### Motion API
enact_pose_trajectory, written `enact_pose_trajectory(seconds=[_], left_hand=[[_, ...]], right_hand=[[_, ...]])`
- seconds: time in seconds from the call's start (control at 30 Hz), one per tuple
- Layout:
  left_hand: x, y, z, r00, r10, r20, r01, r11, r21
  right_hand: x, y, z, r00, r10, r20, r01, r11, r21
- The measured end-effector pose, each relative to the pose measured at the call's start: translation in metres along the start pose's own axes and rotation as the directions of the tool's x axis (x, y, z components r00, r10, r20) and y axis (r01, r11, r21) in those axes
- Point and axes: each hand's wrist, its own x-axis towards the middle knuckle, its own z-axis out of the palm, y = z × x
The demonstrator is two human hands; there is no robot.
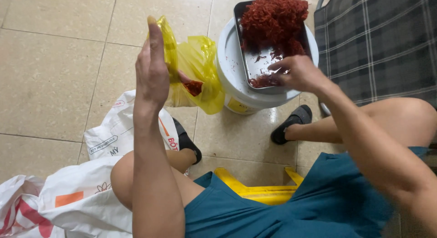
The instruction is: Sorting through a tray of shredded red food ingredients to remove impurities or separate specific bits.
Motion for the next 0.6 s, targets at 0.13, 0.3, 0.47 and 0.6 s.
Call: enact_pose_trajectory(seconds=[0.13, 0.3, 0.47, 0.6], left_hand=[[-0.001, 0.003, 0.001, 0.999, -0.021, 0.04, 0.024, 0.997, -0.07], [-0.002, 0.005, 0.003, 0.996, -0.09, 0.017, 0.091, 0.993, -0.082], [-0.002, 0.003, 0.005, 0.999, -0.007, 0.034, 0.009, 0.999, -0.037], [-0.003, 0.004, 0.004, 0.998, -0.061, 0.027, 0.062, 0.998, -0.026]], right_hand=[[-0.003, 0.022, -0.013, 0.977, 0.184, -0.107, -0.189, 0.981, -0.038], [0.017, 0.011, 0.01, 0.973, 0.229, 0.011, -0.229, 0.973, -0.032], [0.018, -0.023, 0.009, 0.999, 0.046, 0.022, -0.048, 0.995, 0.093], [0.038, 0.001, 0.007, 0.982, -0.004, -0.189, 0.018, 0.997, 0.073]])
